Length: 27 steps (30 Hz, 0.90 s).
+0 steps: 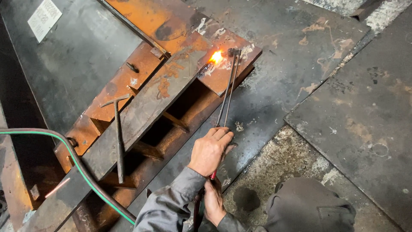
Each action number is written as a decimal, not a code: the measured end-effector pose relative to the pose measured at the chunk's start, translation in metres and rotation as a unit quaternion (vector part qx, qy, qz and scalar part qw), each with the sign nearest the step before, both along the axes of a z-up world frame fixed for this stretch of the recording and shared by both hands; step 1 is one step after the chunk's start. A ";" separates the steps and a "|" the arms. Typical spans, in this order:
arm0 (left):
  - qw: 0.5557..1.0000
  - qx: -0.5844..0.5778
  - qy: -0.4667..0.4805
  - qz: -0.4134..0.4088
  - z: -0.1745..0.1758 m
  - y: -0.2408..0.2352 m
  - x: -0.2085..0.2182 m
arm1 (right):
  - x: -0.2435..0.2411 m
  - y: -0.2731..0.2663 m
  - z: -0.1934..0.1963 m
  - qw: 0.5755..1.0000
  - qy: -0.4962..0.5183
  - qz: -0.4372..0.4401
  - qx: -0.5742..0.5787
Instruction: The person cuts a metal component using a gas torch and hammers it into place.
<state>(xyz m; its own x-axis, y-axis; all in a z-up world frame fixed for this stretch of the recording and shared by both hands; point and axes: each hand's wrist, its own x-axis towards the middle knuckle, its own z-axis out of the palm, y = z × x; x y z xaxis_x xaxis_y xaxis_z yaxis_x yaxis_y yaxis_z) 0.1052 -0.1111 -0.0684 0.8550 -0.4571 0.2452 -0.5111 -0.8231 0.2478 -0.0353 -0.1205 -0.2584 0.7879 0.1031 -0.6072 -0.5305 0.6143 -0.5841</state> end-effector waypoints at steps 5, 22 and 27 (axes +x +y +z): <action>1.000 -0.001 0.006 0.008 -0.001 0.000 -0.001 | 0.003 -0.001 0.013 0.999 -0.033 0.006 0.028; 1.000 0.001 0.003 0.015 0.003 0.001 -0.001 | 0.003 0.003 0.014 0.998 -0.051 -0.011 0.029; 1.000 0.011 -0.008 0.009 -0.004 0.004 0.000 | 0.002 0.005 0.010 0.997 -0.059 -0.016 0.050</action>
